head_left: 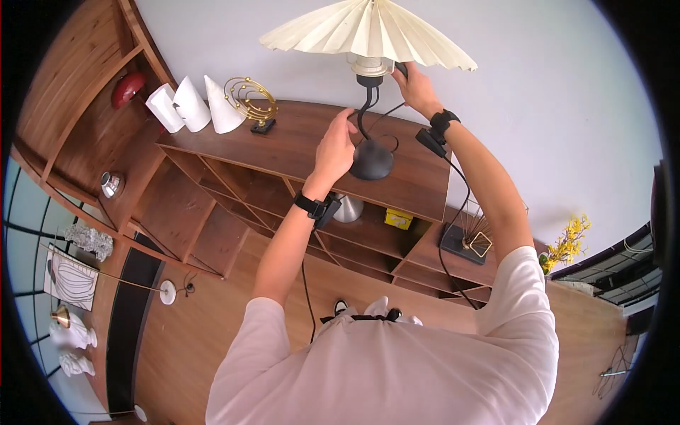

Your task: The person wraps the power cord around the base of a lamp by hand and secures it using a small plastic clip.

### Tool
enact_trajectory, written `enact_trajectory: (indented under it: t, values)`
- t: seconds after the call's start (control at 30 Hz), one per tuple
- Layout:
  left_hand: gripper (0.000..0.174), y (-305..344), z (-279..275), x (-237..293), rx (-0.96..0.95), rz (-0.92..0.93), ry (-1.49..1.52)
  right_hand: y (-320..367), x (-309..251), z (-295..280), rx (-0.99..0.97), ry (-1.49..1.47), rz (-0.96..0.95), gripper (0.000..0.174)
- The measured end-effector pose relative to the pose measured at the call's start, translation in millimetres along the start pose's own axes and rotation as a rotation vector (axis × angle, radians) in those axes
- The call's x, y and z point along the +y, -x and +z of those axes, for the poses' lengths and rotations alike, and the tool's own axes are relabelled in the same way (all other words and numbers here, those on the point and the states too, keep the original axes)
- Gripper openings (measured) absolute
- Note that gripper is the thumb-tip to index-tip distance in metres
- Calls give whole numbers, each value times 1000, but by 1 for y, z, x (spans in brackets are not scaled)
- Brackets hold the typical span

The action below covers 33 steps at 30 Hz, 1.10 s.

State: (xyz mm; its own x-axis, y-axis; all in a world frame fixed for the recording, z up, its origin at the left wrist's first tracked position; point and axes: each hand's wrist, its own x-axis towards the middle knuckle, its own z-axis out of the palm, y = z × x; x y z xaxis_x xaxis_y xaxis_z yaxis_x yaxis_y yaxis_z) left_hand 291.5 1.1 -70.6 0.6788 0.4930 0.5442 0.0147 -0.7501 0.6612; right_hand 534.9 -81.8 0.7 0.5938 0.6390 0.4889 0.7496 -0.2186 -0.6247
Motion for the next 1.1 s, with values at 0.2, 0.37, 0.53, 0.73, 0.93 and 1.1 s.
enact_trajectory:
  t: [0.2, 0.37, 0.53, 0.73, 0.93, 1.1]
  values:
    - [45, -3, -11, -2, -218, -6, -10, 0, -12, -11, 107, 25, -161, 47]
    - [46, -6, -17, 30, -213, -100, -93, 7, -25, -10, 91, 26, -151, 44]
    - [43, -17, 0, 27, -159, -148, -286, 11, -28, -2, 56, -26, -355, 48]
    - [39, -18, 8, 12, -123, -87, -199, 13, -12, 2, -189, 251, -552, 50]
    - [36, -18, 11, 11, -136, -88, -122, 25, 2, 1, -381, 422, -552, 57]
    - [35, -18, 13, 5, -155, -25, 7, 35, 8, 25, -319, 527, -640, 61]
